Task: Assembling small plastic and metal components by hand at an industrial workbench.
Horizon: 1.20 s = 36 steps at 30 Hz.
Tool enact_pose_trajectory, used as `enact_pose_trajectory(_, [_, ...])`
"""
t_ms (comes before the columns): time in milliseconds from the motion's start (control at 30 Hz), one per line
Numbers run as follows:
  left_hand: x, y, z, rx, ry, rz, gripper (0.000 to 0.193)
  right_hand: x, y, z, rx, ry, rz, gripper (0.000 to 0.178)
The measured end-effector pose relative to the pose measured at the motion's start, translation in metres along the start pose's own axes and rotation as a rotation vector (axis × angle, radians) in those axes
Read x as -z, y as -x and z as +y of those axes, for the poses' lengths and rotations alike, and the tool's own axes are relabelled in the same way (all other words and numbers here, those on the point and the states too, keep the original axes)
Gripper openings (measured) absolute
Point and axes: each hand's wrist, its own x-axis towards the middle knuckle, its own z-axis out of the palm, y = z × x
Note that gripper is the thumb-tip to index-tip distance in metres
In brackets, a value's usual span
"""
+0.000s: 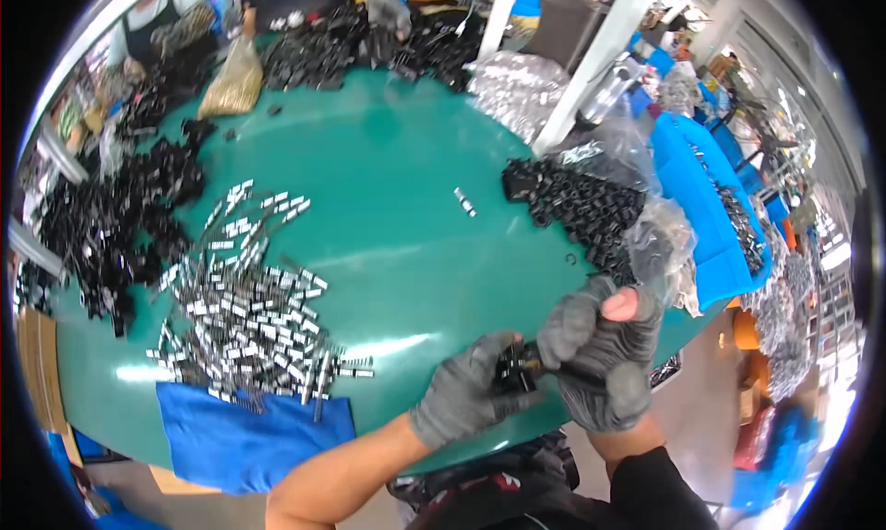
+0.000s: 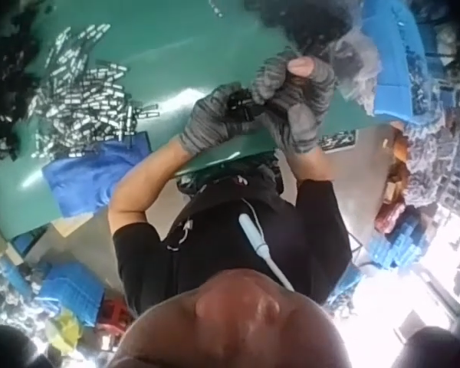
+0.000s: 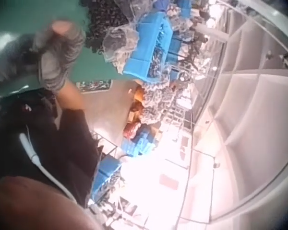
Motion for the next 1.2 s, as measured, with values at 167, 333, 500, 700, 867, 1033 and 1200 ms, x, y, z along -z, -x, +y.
enact_pose_trajectory(167, [0.002, -0.006, 0.013, -0.062, -0.174, -0.012, 0.064, 0.020, 0.010, -0.010, 0.019, 0.182, -0.135, 0.053])
enact_pose_trajectory(333, [0.009, -0.013, 0.002, 0.079, 0.120, 0.025, 0.066, 0.032, -0.057, -0.041, 0.453, 0.198, 0.224, 0.014])
enact_pose_trajectory(500, [0.012, -0.010, 0.005, 0.062, 0.283, 0.069, 0.065, 0.147, -0.122, 0.033, 0.131, 1.888, -0.114, 0.018])
enact_pose_trajectory(700, [0.014, -0.007, -0.009, 0.043, 0.257, 0.044, 0.066, 0.153, -0.112, 0.041, -0.143, 2.008, -0.066, 0.019])
enact_pose_trajectory(867, [0.009, -0.005, -0.008, 0.097, 0.430, 0.005, 0.068, 0.152, -0.094, 0.042, -0.092, 1.959, -0.115, 0.017])
enact_pose_trajectory(1033, [0.009, -0.005, -0.003, -0.026, 0.380, 0.072, 0.077, 0.145, -0.084, 0.041, 0.105, 2.019, -0.203, 0.016])
enact_pose_trajectory(1200, [0.021, -0.012, -0.002, -0.105, 0.004, 0.087, 0.076, 0.087, -0.050, 0.002, 0.258, 1.393, -0.301, 0.020])
